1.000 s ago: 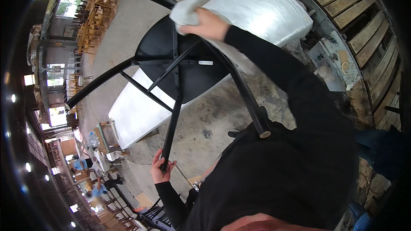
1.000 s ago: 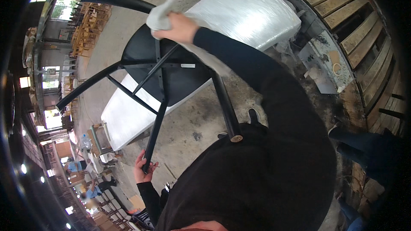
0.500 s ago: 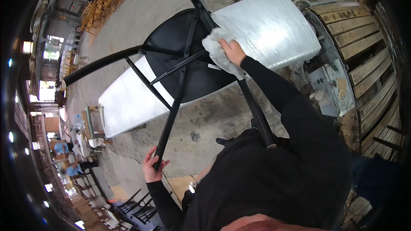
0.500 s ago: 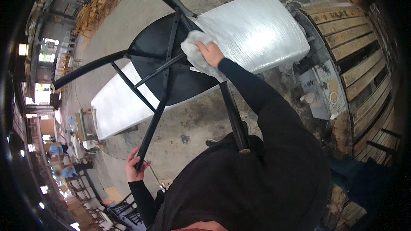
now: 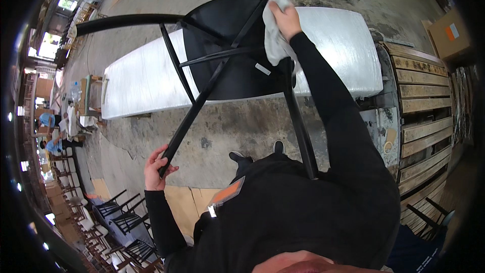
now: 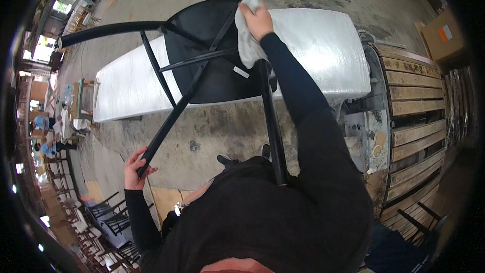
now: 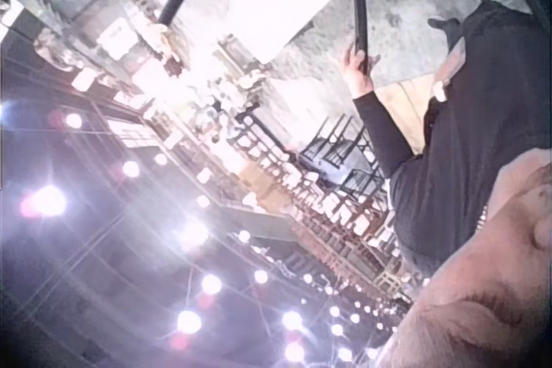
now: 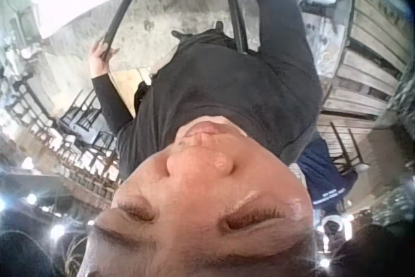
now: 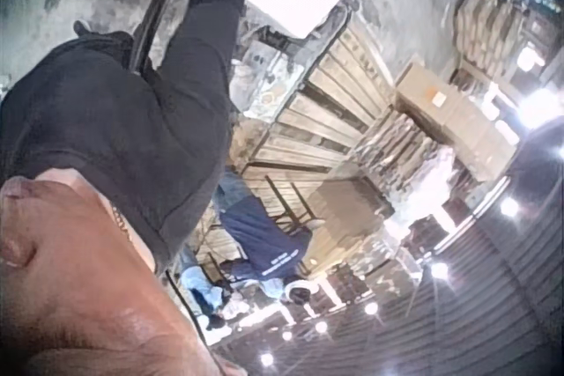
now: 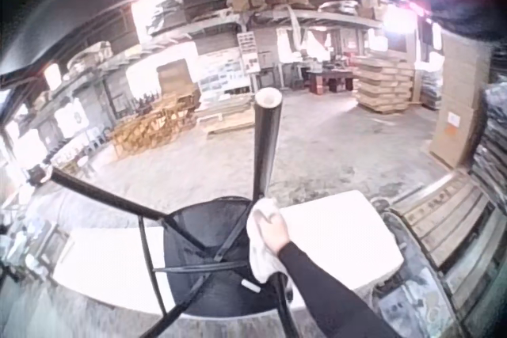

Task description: The person wipes the legs and underside of a black chair with a white cloth, then picks up another black chair and continues wiping its legs and underside. The person moves between chairs in a workshop setting, handling each chair one at a time.

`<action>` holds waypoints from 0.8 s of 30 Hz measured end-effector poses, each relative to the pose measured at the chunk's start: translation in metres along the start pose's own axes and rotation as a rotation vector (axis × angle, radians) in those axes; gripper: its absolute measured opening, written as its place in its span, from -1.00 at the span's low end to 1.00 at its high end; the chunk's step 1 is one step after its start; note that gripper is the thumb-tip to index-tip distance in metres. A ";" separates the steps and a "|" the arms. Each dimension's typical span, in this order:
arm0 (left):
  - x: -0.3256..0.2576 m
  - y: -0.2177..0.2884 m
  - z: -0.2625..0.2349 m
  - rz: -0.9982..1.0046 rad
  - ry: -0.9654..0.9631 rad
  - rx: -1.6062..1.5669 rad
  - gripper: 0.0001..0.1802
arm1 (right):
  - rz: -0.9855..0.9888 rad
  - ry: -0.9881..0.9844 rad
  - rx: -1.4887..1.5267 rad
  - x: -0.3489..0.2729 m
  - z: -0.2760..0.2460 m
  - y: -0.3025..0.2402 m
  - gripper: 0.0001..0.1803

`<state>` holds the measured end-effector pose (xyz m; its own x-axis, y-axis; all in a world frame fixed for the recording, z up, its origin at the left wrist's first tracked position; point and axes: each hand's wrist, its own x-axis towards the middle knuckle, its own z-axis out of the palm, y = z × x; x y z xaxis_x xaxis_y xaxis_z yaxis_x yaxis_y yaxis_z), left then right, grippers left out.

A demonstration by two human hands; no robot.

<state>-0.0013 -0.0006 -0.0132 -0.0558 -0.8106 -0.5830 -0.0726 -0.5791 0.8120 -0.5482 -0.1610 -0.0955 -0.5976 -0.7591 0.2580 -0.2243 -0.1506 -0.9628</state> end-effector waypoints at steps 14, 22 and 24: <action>-0.009 -0.002 0.003 0.062 0.016 -0.021 -0.53 | 0.073 -0.623 -1.070 -0.138 -0.065 0.021 -0.33; 0.004 -0.004 -0.010 0.169 -0.143 0.106 -0.55 | -0.769 -0.374 -1.049 -0.082 -0.014 -0.042 -0.46; 0.008 -0.005 -0.016 0.186 -0.212 0.162 -0.57 | -0.720 -0.475 -1.300 -0.090 0.022 -0.027 -0.38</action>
<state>0.0143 -0.0058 -0.0218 -0.2879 -0.8549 -0.4316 -0.1985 -0.3876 0.9002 -0.4717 -0.1026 -0.0940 0.1574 -0.9317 0.3274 -0.9831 -0.1166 0.1410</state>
